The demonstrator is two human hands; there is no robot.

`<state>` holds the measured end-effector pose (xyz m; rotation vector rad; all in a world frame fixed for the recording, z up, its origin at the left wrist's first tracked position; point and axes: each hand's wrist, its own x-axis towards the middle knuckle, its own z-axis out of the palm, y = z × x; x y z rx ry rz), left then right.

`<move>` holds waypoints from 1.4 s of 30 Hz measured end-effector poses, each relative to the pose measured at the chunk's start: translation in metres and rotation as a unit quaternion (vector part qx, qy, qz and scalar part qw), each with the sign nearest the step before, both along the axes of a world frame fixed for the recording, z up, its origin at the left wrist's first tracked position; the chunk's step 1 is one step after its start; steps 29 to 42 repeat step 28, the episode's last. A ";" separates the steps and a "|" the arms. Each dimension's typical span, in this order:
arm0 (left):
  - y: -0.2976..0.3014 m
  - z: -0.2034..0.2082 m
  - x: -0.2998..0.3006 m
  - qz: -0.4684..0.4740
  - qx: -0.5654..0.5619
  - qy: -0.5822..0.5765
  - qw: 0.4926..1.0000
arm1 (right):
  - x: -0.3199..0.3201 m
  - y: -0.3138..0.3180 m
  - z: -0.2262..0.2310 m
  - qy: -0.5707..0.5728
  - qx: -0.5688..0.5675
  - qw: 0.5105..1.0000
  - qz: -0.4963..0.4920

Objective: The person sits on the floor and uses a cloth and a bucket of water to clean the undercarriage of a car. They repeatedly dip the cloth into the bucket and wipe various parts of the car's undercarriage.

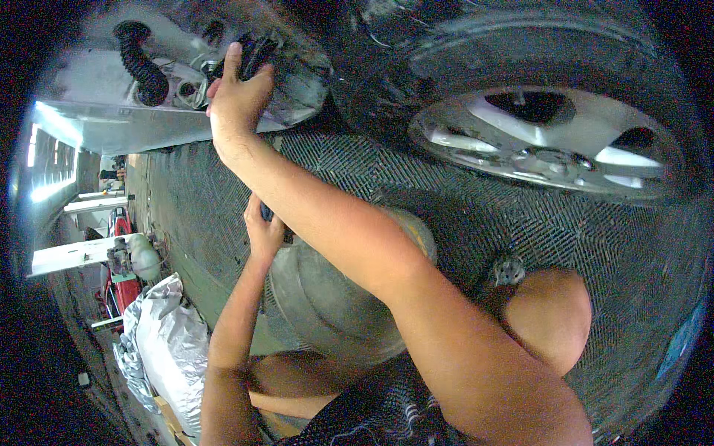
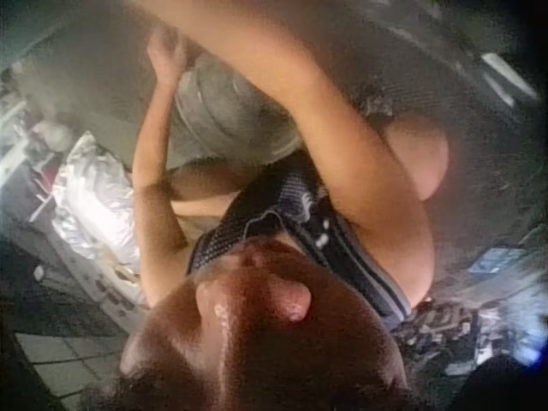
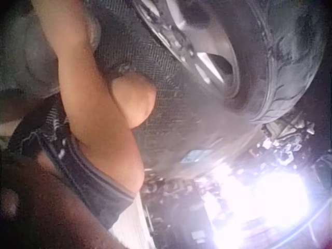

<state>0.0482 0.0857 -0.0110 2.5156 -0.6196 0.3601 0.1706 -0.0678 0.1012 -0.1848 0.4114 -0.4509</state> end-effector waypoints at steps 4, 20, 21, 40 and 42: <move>0.012 0.008 -0.015 0.035 0.005 0.039 0.999 | 0.011 0.023 -0.036 0.053 -0.041 0.998 0.006; -0.113 -0.197 -0.109 -0.176 0.157 0.283 0.930 | 0.018 -0.046 -0.057 0.103 -0.198 0.972 0.075; -0.114 -0.218 -0.124 -0.095 0.113 0.237 0.960 | 0.017 -0.046 -0.050 0.083 -0.219 0.970 0.062; -0.088 -0.167 -0.120 -0.112 0.271 0.512 0.807 | 0.022 -0.041 -0.058 0.080 -0.180 0.979 0.059; -0.088 -0.167 -0.120 -0.112 0.271 0.512 0.807 | 0.022 -0.041 -0.058 0.080 -0.180 0.979 0.059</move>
